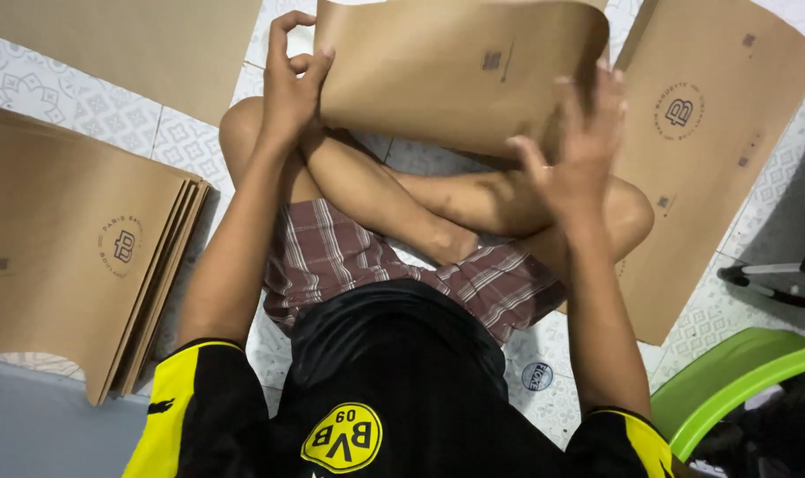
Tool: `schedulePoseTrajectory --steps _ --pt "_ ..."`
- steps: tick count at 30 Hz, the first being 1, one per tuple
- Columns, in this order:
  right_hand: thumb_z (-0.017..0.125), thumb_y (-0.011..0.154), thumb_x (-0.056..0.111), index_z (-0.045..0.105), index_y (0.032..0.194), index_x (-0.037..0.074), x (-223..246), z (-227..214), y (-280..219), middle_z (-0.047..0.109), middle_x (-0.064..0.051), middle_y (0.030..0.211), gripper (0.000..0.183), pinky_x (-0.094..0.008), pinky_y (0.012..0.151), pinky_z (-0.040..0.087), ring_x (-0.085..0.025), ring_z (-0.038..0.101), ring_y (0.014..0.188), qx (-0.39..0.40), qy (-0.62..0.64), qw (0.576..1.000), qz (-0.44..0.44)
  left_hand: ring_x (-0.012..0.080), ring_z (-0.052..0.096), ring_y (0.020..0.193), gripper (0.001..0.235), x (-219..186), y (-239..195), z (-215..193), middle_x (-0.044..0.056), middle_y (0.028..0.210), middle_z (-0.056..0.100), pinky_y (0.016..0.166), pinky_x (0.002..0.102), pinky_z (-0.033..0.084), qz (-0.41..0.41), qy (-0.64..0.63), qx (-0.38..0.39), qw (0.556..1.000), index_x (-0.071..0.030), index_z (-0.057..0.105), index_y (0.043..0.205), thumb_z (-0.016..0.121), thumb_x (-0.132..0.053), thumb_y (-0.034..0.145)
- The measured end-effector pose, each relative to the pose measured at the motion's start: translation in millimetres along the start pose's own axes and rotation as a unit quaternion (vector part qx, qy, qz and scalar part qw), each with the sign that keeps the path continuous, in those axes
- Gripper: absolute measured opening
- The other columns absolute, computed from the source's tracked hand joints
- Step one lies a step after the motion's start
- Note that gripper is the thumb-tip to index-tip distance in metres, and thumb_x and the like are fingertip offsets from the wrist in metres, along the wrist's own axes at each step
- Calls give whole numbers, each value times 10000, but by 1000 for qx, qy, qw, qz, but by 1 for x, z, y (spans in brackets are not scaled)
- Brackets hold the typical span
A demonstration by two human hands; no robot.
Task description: The person applies glue to the edge of a flat cardboard sheet using a small brush, then folds and presses the edges together to form a paper bag. They repeat this process with multiple sheets, folding the sides and bottom to create the bag structure.
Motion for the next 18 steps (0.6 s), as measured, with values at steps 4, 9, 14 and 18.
schedulePoseTrajectory --steps 4,9,14,18 --pt "855 963 737 266 1732 249 76 71 18 -36 -287 1661 1084 -802 1205 46 -527 -27 1539 216 -151 960 -92 101 564 626 299 1 4 5 10 661 573 627 251 430 -16 0 16 1000 -279 489 1270 651 -195 1033" --pt "866 778 603 176 1688 171 122 122 39 41 -266 1690 1221 -765 1205 82 -496 83 1570 303 -99 930 -182 153 639 585 293 -1 5 14 63 732 693 488 278 489 -63 -39 59 995 -288 471 1261 636 -248 1023" --pt "813 851 445 414 1541 148 126 128 50 564 -112 1410 851 -607 1092 369 -327 585 1241 220 -95 936 -257 90 510 792 442 -1 -1 20 -20 809 472 764 211 436 -64 -30 150 986 -286 440 1475 617 -182 1085" --pt "785 891 326 463 1507 124 118 129 51 655 -151 1352 724 -511 890 485 -421 648 1081 263 -4 939 -222 265 587 1236 756 1 -14 22 179 1386 560 991 350 513 47 26 222 974 -232 315 1566 778 -340 978"
Point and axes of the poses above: each hand's wrist, its own y-axis towards the middle knuckle, its own z-axis out of the palm, x = y × z, the point moved 10 cm from there along y, towards the middle knuckle
